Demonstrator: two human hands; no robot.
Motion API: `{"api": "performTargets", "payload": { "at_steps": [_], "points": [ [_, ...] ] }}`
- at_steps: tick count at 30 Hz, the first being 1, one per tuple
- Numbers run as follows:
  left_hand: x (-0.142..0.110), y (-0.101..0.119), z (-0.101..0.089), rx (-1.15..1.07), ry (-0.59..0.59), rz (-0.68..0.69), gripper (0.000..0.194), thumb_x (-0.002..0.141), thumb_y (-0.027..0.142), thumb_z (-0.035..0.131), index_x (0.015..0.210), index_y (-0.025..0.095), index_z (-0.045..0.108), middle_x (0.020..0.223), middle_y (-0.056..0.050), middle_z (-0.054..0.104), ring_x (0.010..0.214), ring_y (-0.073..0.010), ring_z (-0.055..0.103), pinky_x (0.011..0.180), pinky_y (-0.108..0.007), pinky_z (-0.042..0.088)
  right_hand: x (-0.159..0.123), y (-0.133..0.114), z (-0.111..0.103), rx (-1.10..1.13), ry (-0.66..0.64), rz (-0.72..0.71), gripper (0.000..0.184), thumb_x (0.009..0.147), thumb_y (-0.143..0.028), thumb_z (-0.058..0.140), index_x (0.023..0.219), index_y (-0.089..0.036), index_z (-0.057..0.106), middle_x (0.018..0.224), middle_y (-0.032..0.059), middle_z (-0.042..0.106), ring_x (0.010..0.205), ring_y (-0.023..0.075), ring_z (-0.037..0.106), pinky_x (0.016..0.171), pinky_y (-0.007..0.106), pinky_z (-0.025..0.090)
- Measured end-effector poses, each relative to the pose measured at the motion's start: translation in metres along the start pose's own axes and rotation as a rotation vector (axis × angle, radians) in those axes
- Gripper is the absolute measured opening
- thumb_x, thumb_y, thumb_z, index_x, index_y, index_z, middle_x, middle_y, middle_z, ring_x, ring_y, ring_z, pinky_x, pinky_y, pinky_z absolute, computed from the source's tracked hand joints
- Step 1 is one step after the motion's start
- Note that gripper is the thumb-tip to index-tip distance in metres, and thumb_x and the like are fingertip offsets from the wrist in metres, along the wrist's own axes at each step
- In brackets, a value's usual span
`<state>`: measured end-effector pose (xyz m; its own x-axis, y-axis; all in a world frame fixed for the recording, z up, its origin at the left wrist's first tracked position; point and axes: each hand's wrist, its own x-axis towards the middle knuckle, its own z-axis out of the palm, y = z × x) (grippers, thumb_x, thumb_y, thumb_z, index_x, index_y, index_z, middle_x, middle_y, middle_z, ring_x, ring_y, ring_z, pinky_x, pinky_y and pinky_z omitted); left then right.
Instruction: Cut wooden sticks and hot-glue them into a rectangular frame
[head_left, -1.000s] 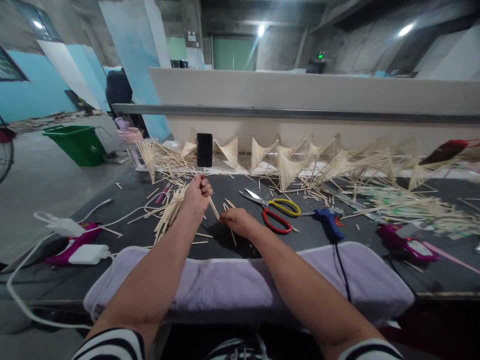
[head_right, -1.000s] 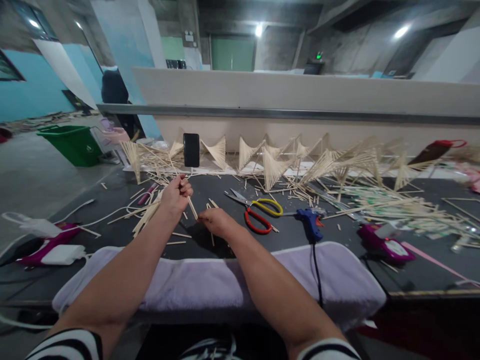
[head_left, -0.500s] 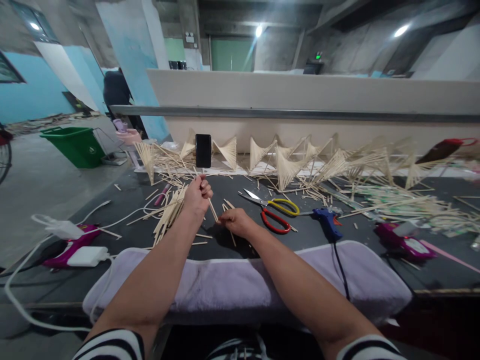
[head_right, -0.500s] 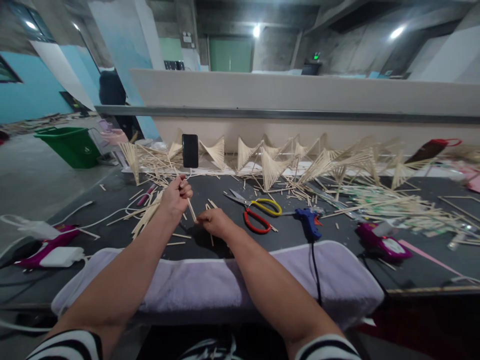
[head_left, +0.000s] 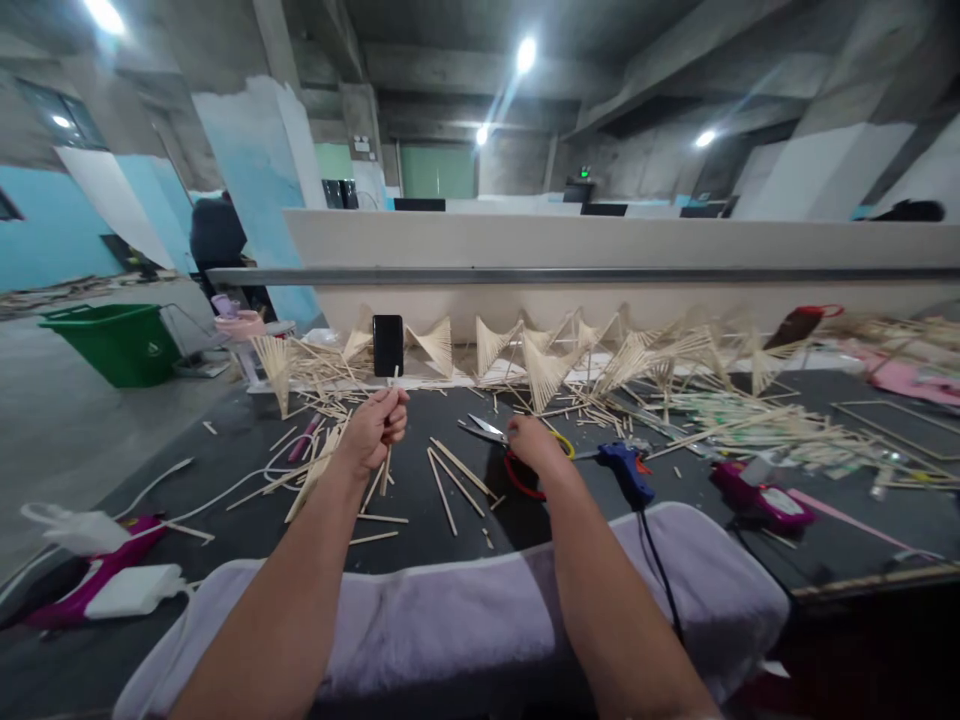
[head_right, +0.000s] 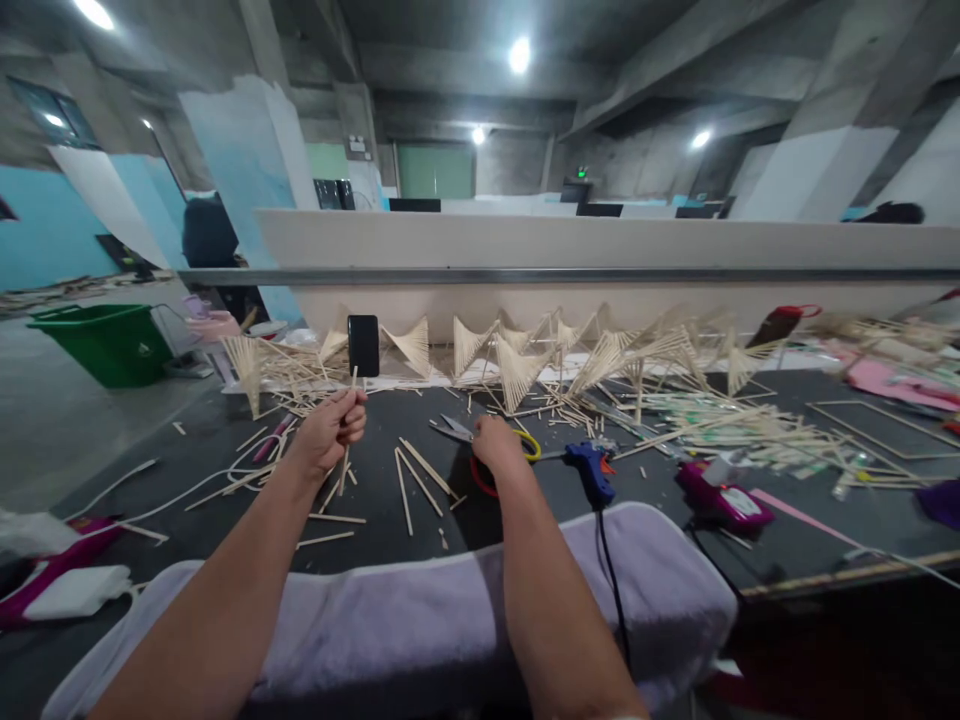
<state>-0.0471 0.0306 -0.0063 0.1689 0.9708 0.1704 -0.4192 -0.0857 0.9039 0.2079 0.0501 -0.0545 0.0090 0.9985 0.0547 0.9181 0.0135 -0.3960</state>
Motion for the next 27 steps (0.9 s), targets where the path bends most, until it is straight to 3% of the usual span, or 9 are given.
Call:
{"api": "performTargets", "payload": {
  "at_steps": [2, 5, 9, 16, 18, 21, 24, 27],
  "points": [
    [-0.002, 0.001, 0.003, 0.046, -0.016, 0.007, 0.019, 0.078, 0.034, 0.056, 0.080, 0.015, 0.052, 0.049, 0.008, 0.031, 0.035, -0.0009, 0.023, 0.034, -0.012, 0.015, 0.002, 0.014, -0.005, -0.059, -0.003, 0.101, 0.030, 0.073, -0.014, 0.050, 0.101, -0.015, 0.059, 0.107, 0.0153, 0.058, 0.098, 0.0246, 0.056, 0.078, 0.033, 0.041],
    [-0.004, 0.000, 0.005, 0.087, -0.038, -0.004, 0.021, 0.079, 0.036, 0.055, 0.080, 0.016, 0.053, 0.049, 0.008, 0.031, 0.035, -0.0008, 0.022, 0.035, -0.012, 0.015, 0.000, 0.020, -0.004, -0.088, -0.010, 0.122, 0.033, 0.071, -0.014, 0.051, 0.104, -0.015, 0.055, 0.110, 0.0179, 0.055, 0.102, 0.0276, 0.054, 0.079, 0.037, 0.041],
    [-0.004, -0.002, 0.006, 0.129, -0.058, -0.031, 0.021, 0.078, 0.037, 0.055, 0.081, 0.016, 0.053, 0.049, 0.008, 0.031, 0.035, -0.0008, 0.022, 0.035, -0.012, 0.015, -0.001, 0.018, -0.001, -0.130, -0.040, 0.157, 0.033, 0.072, -0.015, 0.049, 0.105, -0.017, 0.051, 0.106, 0.0169, 0.058, 0.097, 0.0278, 0.057, 0.075, 0.037, 0.041],
    [-0.003, -0.004, 0.003, 0.139, -0.065, -0.045, 0.022, 0.078, 0.038, 0.055, 0.078, 0.016, 0.052, 0.048, 0.009, 0.030, 0.034, -0.0007, 0.020, 0.035, -0.012, 0.015, 0.007, 0.025, 0.003, -0.008, 0.089, 0.097, 0.032, 0.070, -0.011, 0.049, 0.101, -0.019, 0.052, 0.088, 0.0107, 0.063, 0.081, 0.0217, 0.060, 0.064, 0.028, 0.039],
    [-0.003, -0.003, 0.002, 0.144, -0.051, -0.045, 0.023, 0.078, 0.038, 0.056, 0.078, 0.016, 0.052, 0.048, 0.009, 0.030, 0.034, -0.0007, 0.020, 0.035, -0.012, 0.014, 0.009, 0.023, 0.001, 0.151, 0.164, 0.075, 0.028, 0.069, -0.011, 0.050, 0.096, -0.020, 0.055, 0.084, 0.0079, 0.062, 0.078, 0.0199, 0.058, 0.062, 0.027, 0.038],
    [-0.003, -0.001, 0.001, 0.145, -0.022, -0.041, 0.024, 0.077, 0.039, 0.056, 0.077, 0.016, 0.052, 0.048, 0.009, 0.029, 0.034, -0.0010, 0.020, 0.035, -0.012, 0.014, 0.006, 0.014, -0.009, 0.640, 0.156, 0.070, 0.027, 0.066, -0.017, 0.054, 0.093, -0.019, 0.055, 0.081, 0.0048, 0.061, 0.070, 0.0168, 0.056, 0.058, 0.025, 0.040],
    [-0.004, 0.001, 0.002, 0.150, -0.031, -0.051, 0.024, 0.078, 0.039, 0.055, 0.077, 0.016, 0.051, 0.048, 0.009, 0.028, 0.035, -0.0010, 0.019, 0.035, -0.012, 0.013, -0.005, -0.001, -0.023, 1.198, -0.038, -0.071, 0.038, 0.070, -0.031, 0.055, 0.105, -0.019, 0.053, 0.084, 0.0044, 0.061, 0.066, 0.0146, 0.056, 0.057, 0.026, 0.044],
    [-0.006, 0.003, 0.004, 0.183, -0.057, -0.072, 0.024, 0.078, 0.040, 0.054, 0.077, 0.016, 0.052, 0.048, 0.009, 0.027, 0.035, -0.0009, 0.019, 0.035, -0.013, 0.012, -0.023, -0.016, -0.033, 1.431, -0.230, -0.311, 0.043, 0.074, -0.038, 0.049, 0.114, -0.022, 0.050, 0.093, 0.0054, 0.059, 0.079, 0.0147, 0.056, 0.068, 0.027, 0.046]
  ]
}}
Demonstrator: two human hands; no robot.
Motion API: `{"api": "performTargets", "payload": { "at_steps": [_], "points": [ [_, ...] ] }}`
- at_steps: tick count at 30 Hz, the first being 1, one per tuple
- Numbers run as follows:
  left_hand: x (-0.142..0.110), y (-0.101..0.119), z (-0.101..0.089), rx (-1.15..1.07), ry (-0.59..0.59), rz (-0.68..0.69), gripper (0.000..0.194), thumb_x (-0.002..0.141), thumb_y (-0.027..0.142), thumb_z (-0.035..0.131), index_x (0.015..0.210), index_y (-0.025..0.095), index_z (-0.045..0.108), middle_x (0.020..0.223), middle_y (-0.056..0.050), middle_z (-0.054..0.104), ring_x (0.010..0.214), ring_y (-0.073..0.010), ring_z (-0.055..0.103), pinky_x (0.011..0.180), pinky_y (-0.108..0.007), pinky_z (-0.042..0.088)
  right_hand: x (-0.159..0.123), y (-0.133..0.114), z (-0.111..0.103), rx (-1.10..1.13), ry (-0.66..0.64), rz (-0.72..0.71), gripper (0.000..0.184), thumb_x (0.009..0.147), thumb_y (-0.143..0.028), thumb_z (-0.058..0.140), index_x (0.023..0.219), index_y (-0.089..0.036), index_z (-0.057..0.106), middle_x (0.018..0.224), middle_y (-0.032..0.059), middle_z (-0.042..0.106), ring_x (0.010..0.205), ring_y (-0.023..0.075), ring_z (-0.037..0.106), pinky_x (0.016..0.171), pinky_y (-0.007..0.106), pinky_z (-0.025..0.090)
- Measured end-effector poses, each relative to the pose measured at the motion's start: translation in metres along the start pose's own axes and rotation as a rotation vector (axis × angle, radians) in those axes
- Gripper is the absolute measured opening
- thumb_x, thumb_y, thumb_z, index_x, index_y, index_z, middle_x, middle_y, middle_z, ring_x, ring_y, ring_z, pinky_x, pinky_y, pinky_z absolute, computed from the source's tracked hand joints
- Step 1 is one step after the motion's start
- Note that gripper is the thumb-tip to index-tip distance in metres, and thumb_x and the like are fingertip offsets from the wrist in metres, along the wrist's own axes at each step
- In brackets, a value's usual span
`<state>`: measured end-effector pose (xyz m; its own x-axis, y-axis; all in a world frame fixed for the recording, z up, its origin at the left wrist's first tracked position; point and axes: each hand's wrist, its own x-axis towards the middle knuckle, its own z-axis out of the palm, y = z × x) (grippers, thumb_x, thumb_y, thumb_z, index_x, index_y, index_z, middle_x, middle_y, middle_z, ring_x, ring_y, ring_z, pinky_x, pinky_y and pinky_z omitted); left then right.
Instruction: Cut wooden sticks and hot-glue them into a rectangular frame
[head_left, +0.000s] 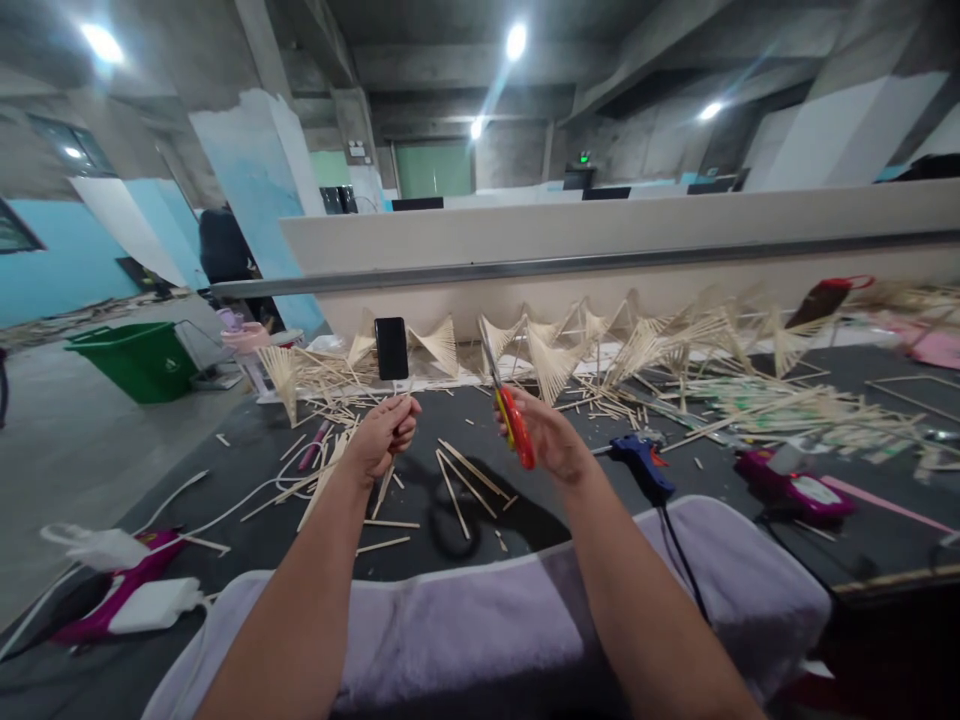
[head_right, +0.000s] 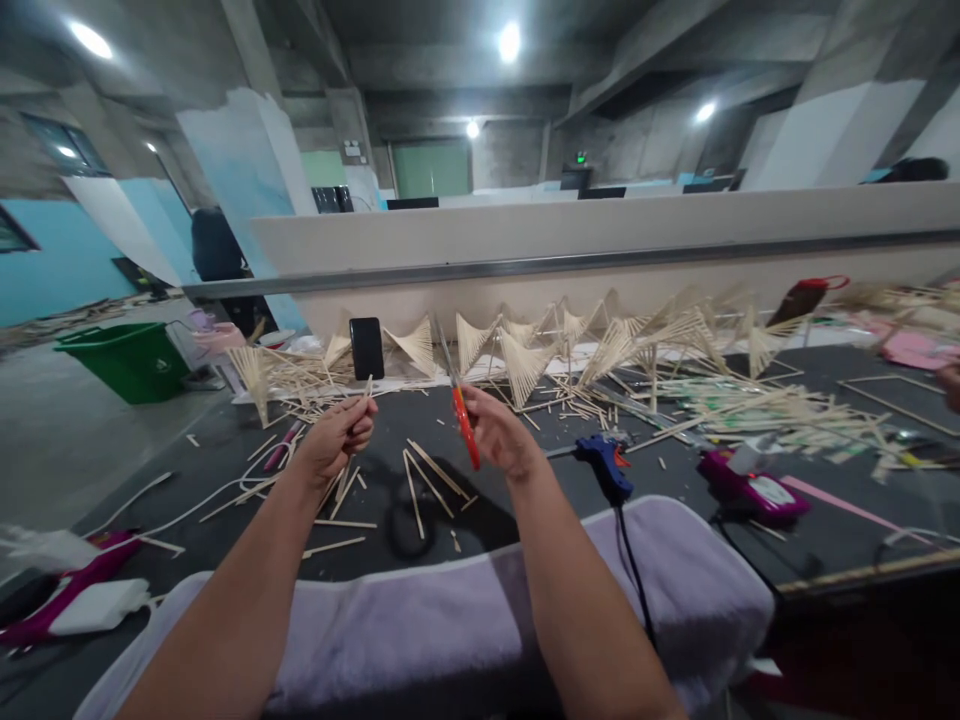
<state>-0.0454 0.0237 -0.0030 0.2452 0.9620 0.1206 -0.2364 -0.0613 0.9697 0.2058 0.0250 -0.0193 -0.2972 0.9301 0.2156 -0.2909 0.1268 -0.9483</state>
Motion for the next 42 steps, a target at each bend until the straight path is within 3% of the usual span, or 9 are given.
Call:
{"api": "performTargets", "payload": {
  "at_steps": [3, 6, 9, 12, 15, 17, 21, 27, 42],
  "points": [
    [-0.002, 0.003, 0.002, 0.051, -0.006, -0.018, 0.024, 0.078, 0.040, 0.054, 0.078, 0.016, 0.052, 0.049, 0.008, 0.028, 0.036, -0.0010, 0.020, 0.036, -0.013, 0.012, -0.008, -0.002, 0.014, 0.048, -0.144, -0.041, 0.047, 0.072, -0.040, 0.050, 0.115, -0.022, 0.050, 0.094, 0.0063, 0.057, 0.082, 0.0153, 0.054, 0.069, 0.027, 0.046],
    [-0.004, 0.005, 0.004, 0.090, -0.017, -0.030, 0.024, 0.079, 0.040, 0.054, 0.078, 0.016, 0.052, 0.049, 0.008, 0.030, 0.036, -0.0011, 0.021, 0.036, -0.013, 0.013, -0.009, 0.004, 0.020, -0.004, -0.182, -0.046, 0.047, 0.069, -0.037, 0.055, 0.114, -0.023, 0.048, 0.090, 0.0033, 0.055, 0.073, 0.0132, 0.052, 0.065, 0.026, 0.045],
    [-0.005, 0.006, 0.005, 0.098, -0.018, -0.025, 0.023, 0.078, 0.039, 0.055, 0.078, 0.016, 0.053, 0.048, 0.008, 0.030, 0.036, -0.0015, 0.021, 0.036, -0.013, 0.014, -0.002, 0.013, 0.019, -0.303, -0.067, -0.079, 0.040, 0.068, -0.031, 0.059, 0.106, -0.021, 0.050, 0.080, -0.0010, 0.052, 0.066, 0.0107, 0.048, 0.063, 0.024, 0.043],
    [-0.006, 0.008, 0.007, 0.093, -0.026, -0.039, 0.022, 0.077, 0.038, 0.056, 0.078, 0.016, 0.053, 0.048, 0.008, 0.030, 0.036, -0.0014, 0.021, 0.037, -0.013, 0.014, 0.005, 0.023, 0.016, -0.694, 0.015, -0.197, 0.038, 0.064, -0.025, 0.062, 0.101, -0.019, 0.055, 0.085, 0.0003, 0.056, 0.074, 0.0135, 0.051, 0.071, 0.027, 0.042],
    [-0.007, 0.009, 0.008, 0.098, -0.044, -0.043, 0.022, 0.078, 0.037, 0.055, 0.080, 0.016, 0.054, 0.049, 0.008, 0.031, 0.037, -0.0013, 0.020, 0.037, -0.014, 0.013, 0.008, 0.029, 0.015, -0.892, -0.067, -0.313, 0.043, 0.067, -0.017, 0.057, 0.110, -0.020, 0.055, 0.102, 0.0040, 0.058, 0.091, 0.0168, 0.052, 0.083, 0.030, 0.040],
    [-0.007, 0.008, 0.007, 0.107, -0.048, -0.037, 0.021, 0.078, 0.037, 0.055, 0.082, 0.016, 0.054, 0.050, 0.007, 0.031, 0.037, -0.0016, 0.021, 0.038, -0.014, 0.013, 0.007, 0.030, 0.016, -0.954, -0.122, -0.346, 0.046, 0.070, -0.014, 0.053, 0.116, -0.020, 0.053, 0.105, 0.0059, 0.057, 0.092, 0.0163, 0.052, 0.084, 0.030, 0.039],
    [-0.005, 0.004, 0.006, 0.159, -0.028, -0.024, 0.018, 0.077, 0.034, 0.054, 0.080, 0.016, 0.056, 0.050, 0.007, 0.032, 0.039, -0.0028, 0.023, 0.038, -0.015, 0.013, 0.004, 0.029, 0.019, -1.038, -0.147, -0.332, 0.047, 0.075, -0.013, 0.052, 0.121, -0.020, 0.049, 0.100, 0.0076, 0.054, 0.083, 0.0145, 0.051, 0.080, 0.028, 0.041],
    [-0.002, -0.002, 0.006, 0.224, -0.019, 0.000, 0.004, 0.065, 0.018, 0.054, 0.066, 0.015, 0.055, 0.049, 0.006, 0.033, 0.039, -0.0040, 0.025, 0.039, -0.017, 0.015, 0.001, 0.029, 0.024, -1.116, -0.119, -0.363, 0.054, 0.074, -0.009, 0.053, 0.125, -0.024, 0.044, 0.104, 0.0077, 0.048, 0.093, 0.0159, 0.049, 0.084, 0.027, 0.039],
    [0.000, -0.009, 0.005, 0.357, 0.039, 0.043, 0.005, 0.062, 0.014, 0.051, 0.061, 0.015, 0.055, 0.049, 0.005, 0.036, 0.041, -0.0047, 0.027, 0.040, -0.018, 0.016, 0.001, 0.032, 0.030, -1.177, -0.101, -0.357, 0.052, 0.076, -0.012, 0.050, 0.126, -0.024, 0.043, 0.105, 0.0086, 0.047, 0.093, 0.0164, 0.049, 0.082, 0.027, 0.039]
  ]
}}
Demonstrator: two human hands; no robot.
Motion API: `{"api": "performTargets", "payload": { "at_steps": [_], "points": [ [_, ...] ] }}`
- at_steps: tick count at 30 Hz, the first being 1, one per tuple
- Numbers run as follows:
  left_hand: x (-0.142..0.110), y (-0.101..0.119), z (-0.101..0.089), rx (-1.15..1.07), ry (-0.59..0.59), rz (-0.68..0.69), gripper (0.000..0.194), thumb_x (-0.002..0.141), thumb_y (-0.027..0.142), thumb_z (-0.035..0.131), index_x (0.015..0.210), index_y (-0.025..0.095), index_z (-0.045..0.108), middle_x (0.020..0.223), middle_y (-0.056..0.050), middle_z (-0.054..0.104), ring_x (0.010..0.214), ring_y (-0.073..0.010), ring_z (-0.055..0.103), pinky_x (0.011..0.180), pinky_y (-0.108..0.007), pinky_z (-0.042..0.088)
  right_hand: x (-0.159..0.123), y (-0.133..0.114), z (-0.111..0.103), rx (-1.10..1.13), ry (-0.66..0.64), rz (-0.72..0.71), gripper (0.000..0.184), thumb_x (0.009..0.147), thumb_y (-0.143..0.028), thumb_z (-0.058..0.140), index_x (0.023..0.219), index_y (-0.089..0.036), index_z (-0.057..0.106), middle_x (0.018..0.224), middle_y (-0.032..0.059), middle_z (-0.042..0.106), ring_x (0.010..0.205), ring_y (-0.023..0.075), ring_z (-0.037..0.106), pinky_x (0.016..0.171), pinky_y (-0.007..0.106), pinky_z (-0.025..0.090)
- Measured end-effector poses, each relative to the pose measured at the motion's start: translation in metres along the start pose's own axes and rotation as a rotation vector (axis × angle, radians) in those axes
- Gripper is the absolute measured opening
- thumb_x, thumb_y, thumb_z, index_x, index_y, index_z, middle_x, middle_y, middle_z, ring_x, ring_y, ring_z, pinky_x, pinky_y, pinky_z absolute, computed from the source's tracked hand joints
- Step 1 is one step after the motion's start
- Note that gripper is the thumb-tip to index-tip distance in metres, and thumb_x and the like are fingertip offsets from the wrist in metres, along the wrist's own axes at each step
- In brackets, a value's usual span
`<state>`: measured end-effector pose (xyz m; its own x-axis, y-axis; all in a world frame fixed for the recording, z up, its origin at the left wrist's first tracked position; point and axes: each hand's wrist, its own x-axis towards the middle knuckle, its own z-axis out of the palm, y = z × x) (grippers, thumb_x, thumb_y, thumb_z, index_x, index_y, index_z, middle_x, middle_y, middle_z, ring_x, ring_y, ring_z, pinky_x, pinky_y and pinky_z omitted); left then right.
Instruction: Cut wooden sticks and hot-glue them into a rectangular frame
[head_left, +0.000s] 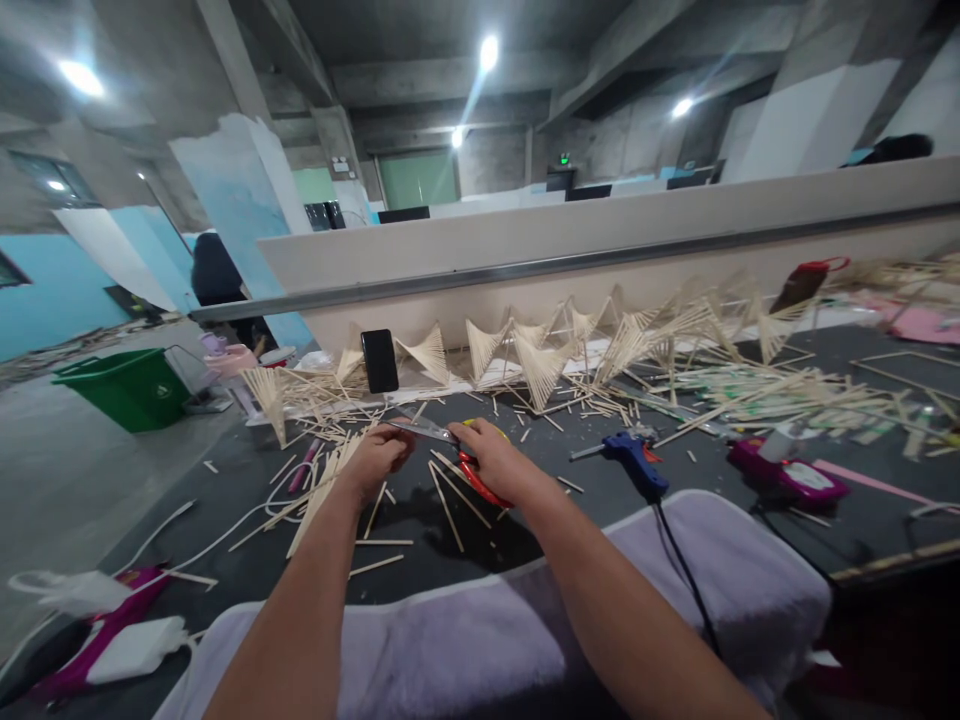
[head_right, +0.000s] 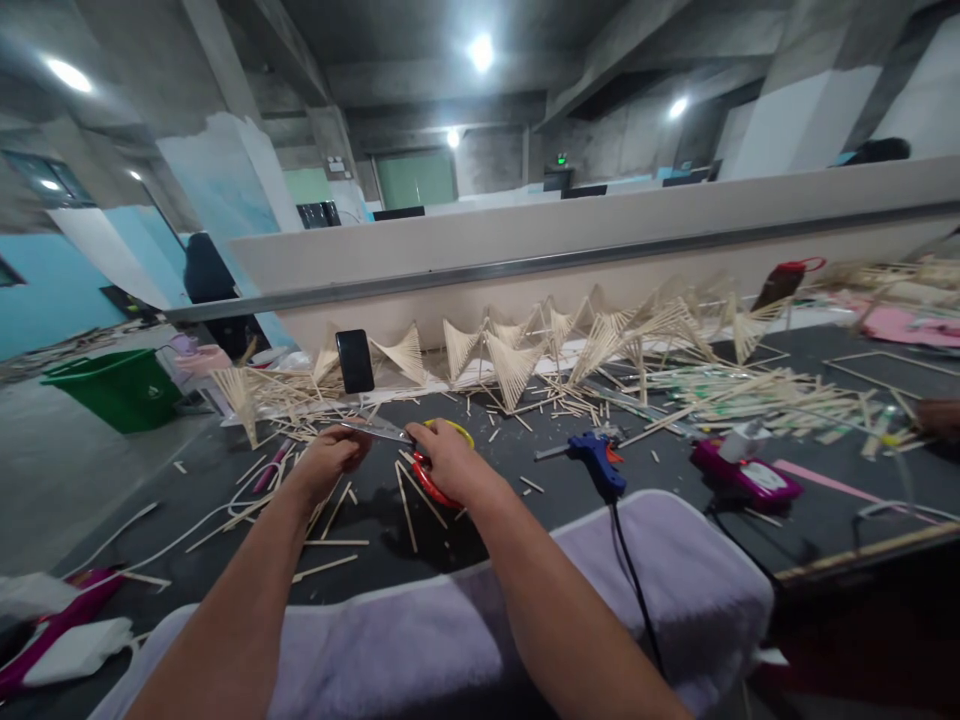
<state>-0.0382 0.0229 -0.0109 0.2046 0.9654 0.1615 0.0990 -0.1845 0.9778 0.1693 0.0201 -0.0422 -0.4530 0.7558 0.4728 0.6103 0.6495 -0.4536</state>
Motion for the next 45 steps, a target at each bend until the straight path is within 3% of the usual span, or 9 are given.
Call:
{"api": "performTargets", "payload": {
  "at_steps": [7, 20, 25, 31, 38, 45],
  "points": [
    [0.000, 0.001, 0.000, -0.028, -0.034, 0.009, 0.006, 0.062, 0.014, 0.049, 0.057, 0.015, 0.050, 0.049, 0.005, 0.034, 0.041, -0.0047, 0.026, 0.041, -0.019, 0.016, -0.001, 0.001, 0.003, 0.024, -0.020, 0.008, 0.053, 0.077, -0.011, 0.049, 0.128, -0.024, 0.041, 0.106, 0.0085, 0.047, 0.094, 0.0163, 0.049, 0.082, 0.026, 0.039],
    [0.001, 0.000, -0.001, 0.009, -0.027, -0.047, 0.005, 0.063, 0.016, 0.050, 0.063, 0.014, 0.054, 0.047, 0.006, 0.035, 0.040, -0.0042, 0.025, 0.040, -0.020, 0.015, 0.001, 0.001, 0.002, 0.067, -0.098, 0.042, 0.050, 0.079, -0.013, 0.049, 0.127, -0.024, 0.041, 0.104, 0.0069, 0.047, 0.091, 0.0147, 0.049, 0.080, 0.024, 0.038],
    [0.002, -0.004, -0.003, 0.023, -0.023, -0.031, 0.012, 0.060, 0.014, 0.048, 0.066, 0.013, 0.058, 0.048, 0.006, 0.036, 0.040, -0.0039, 0.026, 0.040, -0.019, 0.015, -0.001, -0.002, 0.002, 0.037, -0.082, 0.036, 0.048, 0.079, -0.010, 0.048, 0.125, -0.023, 0.042, 0.102, 0.0072, 0.047, 0.092, 0.0146, 0.049, 0.082, 0.024, 0.036],
    [0.003, -0.006, -0.003, -0.002, -0.037, -0.037, 0.021, 0.054, 0.010, 0.044, 0.068, 0.013, 0.060, 0.048, 0.006, 0.036, 0.040, -0.0039, 0.027, 0.039, -0.018, 0.016, -0.001, -0.004, 0.001, 0.017, -0.090, 0.059, 0.041, 0.081, -0.019, 0.049, 0.122, -0.022, 0.046, 0.099, 0.0069, 0.049, 0.088, 0.0145, 0.050, 0.078, 0.023, 0.037],
    [0.003, -0.005, 0.003, -0.015, 0.021, -0.099, 0.015, 0.062, 0.021, 0.054, 0.073, 0.012, 0.061, 0.047, 0.007, 0.035, 0.039, -0.0033, 0.025, 0.039, -0.018, 0.015, 0.000, -0.011, 0.000, -0.041, -0.107, 0.123, 0.042, 0.080, -0.019, 0.048, 0.122, -0.021, 0.046, 0.094, 0.0063, 0.050, 0.080, 0.0141, 0.050, 0.074, 0.023, 0.037],
    [0.001, -0.003, 0.004, -0.067, -0.015, -0.102, 0.014, 0.062, 0.022, 0.056, 0.072, 0.012, 0.060, 0.045, 0.007, 0.031, 0.037, -0.0030, 0.022, 0.038, -0.018, 0.012, -0.002, -0.013, -0.006, -0.091, -0.097, 0.098, 0.040, 0.082, -0.020, 0.044, 0.122, -0.024, 0.045, 0.096, 0.0070, 0.051, 0.084, 0.0148, 0.051, 0.074, 0.022, 0.036]
  ]
}}
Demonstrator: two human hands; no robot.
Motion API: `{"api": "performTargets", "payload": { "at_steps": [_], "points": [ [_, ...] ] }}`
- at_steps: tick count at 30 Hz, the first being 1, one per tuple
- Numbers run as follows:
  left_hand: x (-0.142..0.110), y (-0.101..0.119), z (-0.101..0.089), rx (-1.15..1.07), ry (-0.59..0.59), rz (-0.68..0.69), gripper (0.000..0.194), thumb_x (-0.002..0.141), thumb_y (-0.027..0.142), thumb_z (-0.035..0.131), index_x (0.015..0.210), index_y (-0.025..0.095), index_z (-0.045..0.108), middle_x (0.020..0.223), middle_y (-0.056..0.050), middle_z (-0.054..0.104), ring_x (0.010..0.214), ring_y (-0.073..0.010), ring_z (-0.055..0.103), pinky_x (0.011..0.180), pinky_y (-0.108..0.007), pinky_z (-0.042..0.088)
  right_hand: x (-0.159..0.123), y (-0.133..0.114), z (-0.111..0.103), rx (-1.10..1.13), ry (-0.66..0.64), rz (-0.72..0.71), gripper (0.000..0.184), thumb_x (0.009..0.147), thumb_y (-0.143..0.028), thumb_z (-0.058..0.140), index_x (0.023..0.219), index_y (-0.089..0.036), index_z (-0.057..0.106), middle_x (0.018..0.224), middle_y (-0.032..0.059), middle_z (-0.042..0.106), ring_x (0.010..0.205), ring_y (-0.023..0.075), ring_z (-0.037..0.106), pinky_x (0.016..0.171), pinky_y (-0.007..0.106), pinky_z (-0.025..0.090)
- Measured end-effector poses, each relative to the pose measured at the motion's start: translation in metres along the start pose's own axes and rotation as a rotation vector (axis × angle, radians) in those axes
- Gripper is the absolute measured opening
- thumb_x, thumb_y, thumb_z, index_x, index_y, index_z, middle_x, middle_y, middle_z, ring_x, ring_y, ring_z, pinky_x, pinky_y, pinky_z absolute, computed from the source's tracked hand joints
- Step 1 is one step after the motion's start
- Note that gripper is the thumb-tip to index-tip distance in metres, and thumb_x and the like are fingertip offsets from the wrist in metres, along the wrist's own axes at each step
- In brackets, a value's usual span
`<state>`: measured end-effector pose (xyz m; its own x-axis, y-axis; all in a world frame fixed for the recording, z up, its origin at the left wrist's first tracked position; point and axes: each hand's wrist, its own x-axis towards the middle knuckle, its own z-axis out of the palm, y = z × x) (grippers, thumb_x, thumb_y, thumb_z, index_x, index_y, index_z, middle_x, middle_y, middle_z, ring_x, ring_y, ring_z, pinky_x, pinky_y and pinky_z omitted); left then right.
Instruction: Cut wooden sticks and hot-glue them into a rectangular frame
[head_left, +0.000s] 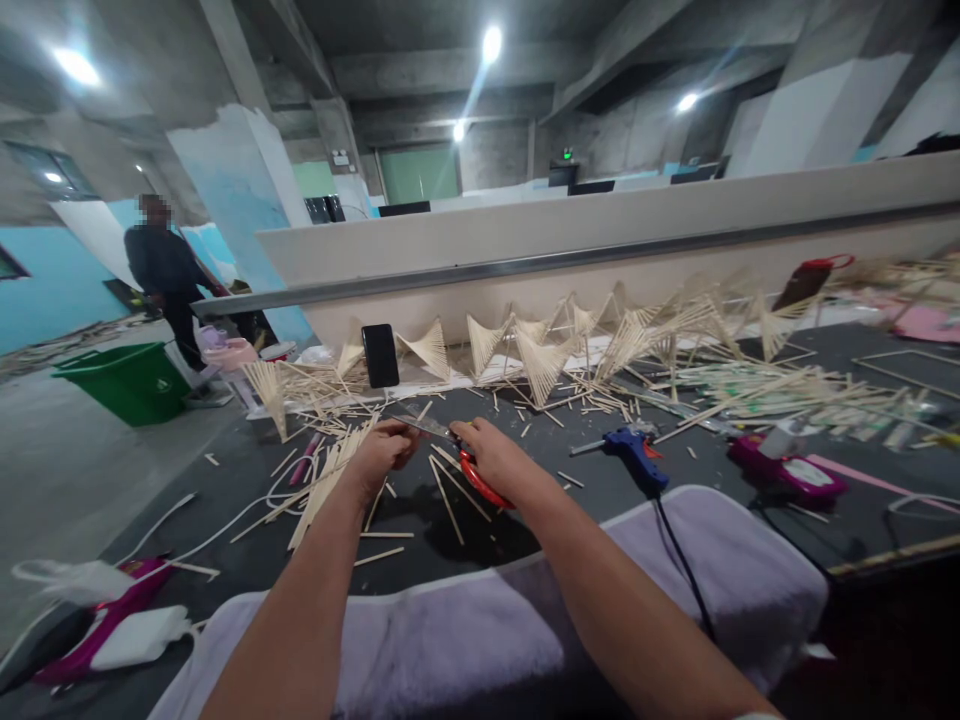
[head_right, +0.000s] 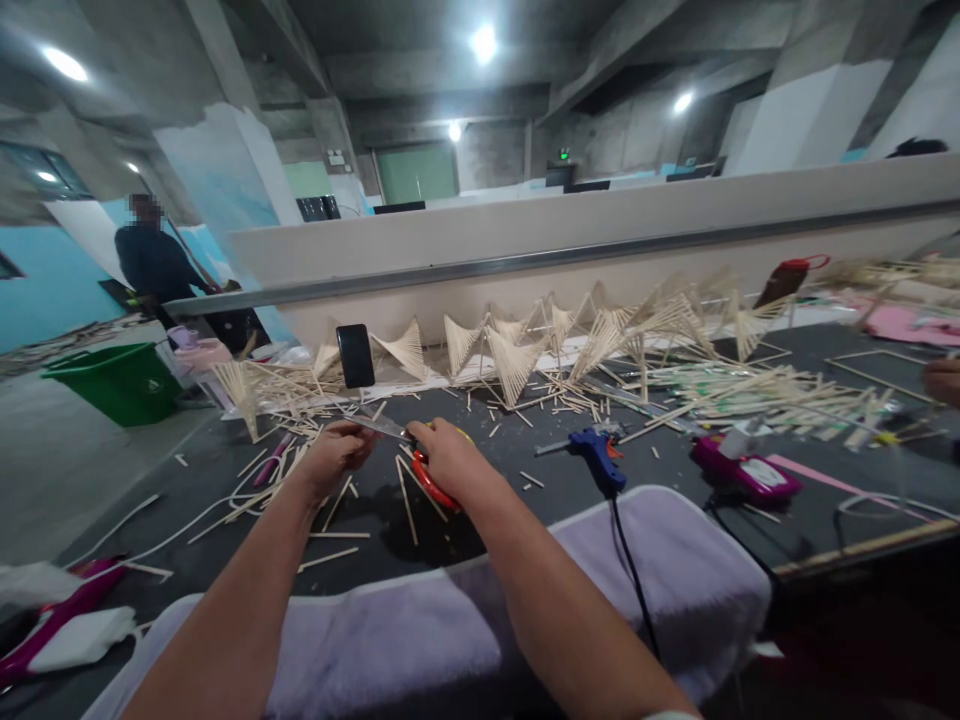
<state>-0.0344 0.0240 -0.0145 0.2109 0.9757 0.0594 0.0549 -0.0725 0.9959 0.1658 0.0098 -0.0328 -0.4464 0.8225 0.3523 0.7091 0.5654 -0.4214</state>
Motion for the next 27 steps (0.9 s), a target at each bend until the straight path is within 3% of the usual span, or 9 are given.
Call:
{"api": "performTargets", "payload": {
  "at_steps": [9, 12, 16, 20, 24, 27],
  "points": [
    [0.003, -0.001, 0.005, 0.073, 0.034, -0.044, 0.016, 0.062, 0.027, 0.056, 0.070, 0.013, 0.057, 0.042, 0.009, 0.030, 0.036, -0.0032, 0.020, 0.038, -0.018, 0.011, 0.001, -0.002, 0.004, -0.099, -0.057, 0.061, 0.030, 0.083, -0.030, 0.042, 0.111, -0.024, 0.049, 0.088, 0.0057, 0.059, 0.077, 0.0162, 0.055, 0.065, 0.022, 0.034],
    [0.006, -0.006, 0.007, 0.154, 0.060, -0.029, 0.013, 0.061, 0.022, 0.051, 0.069, 0.013, 0.056, 0.041, 0.009, 0.030, 0.034, -0.0040, 0.019, 0.038, -0.019, 0.011, 0.002, -0.004, 0.007, -0.135, -0.089, 0.114, 0.030, 0.083, -0.030, 0.041, 0.111, -0.025, 0.049, 0.087, 0.0057, 0.061, 0.076, 0.0172, 0.057, 0.062, 0.023, 0.033],
    [0.007, -0.008, 0.009, 0.392, 0.163, 0.050, 0.017, 0.062, 0.016, 0.045, 0.070, 0.015, 0.060, 0.043, 0.005, 0.041, 0.039, -0.0084, 0.033, 0.041, -0.020, 0.023, 0.002, -0.009, 0.006, -0.128, -0.116, 0.180, 0.030, 0.083, -0.029, 0.039, 0.111, -0.025, 0.048, 0.090, 0.0067, 0.063, 0.078, 0.0176, 0.058, 0.062, 0.024, 0.034],
    [0.007, -0.006, 0.014, 0.717, 0.297, 0.245, 0.018, 0.069, 0.014, 0.044, 0.070, 0.018, 0.062, 0.065, -0.002, 0.060, 0.061, -0.0150, 0.052, 0.057, -0.023, 0.034, 0.000, -0.012, 0.003, -0.089, -0.116, 0.200, 0.033, 0.083, -0.025, 0.037, 0.116, -0.025, 0.045, 0.095, 0.0077, 0.062, 0.081, 0.0177, 0.059, 0.063, 0.024, 0.034],
    [0.007, -0.011, 0.020, 1.060, 0.388, 0.345, 0.021, 0.075, 0.011, 0.039, 0.074, 0.017, 0.060, 0.072, -0.007, 0.062, 0.070, -0.0179, 0.055, 0.063, -0.026, 0.032, 0.000, -0.012, 0.002, -0.086, -0.148, 0.231, 0.036, 0.082, -0.023, 0.037, 0.118, -0.024, 0.044, 0.096, 0.0093, 0.063, 0.081, 0.0197, 0.060, 0.061, 0.026, 0.034],
    [0.006, -0.017, 0.024, 1.190, 0.435, 0.356, 0.021, 0.078, 0.011, 0.038, 0.076, 0.017, 0.058, 0.072, -0.007, 0.061, 0.068, -0.0181, 0.054, 0.061, -0.027, 0.030, 0.002, -0.013, 0.005, -0.066, -0.173, 0.263, 0.036, 0.082, -0.021, 0.035, 0.117, -0.023, 0.046, 0.095, 0.0105, 0.064, 0.082, 0.0206, 0.060, 0.062, 0.026, 0.034]
  ]
}}
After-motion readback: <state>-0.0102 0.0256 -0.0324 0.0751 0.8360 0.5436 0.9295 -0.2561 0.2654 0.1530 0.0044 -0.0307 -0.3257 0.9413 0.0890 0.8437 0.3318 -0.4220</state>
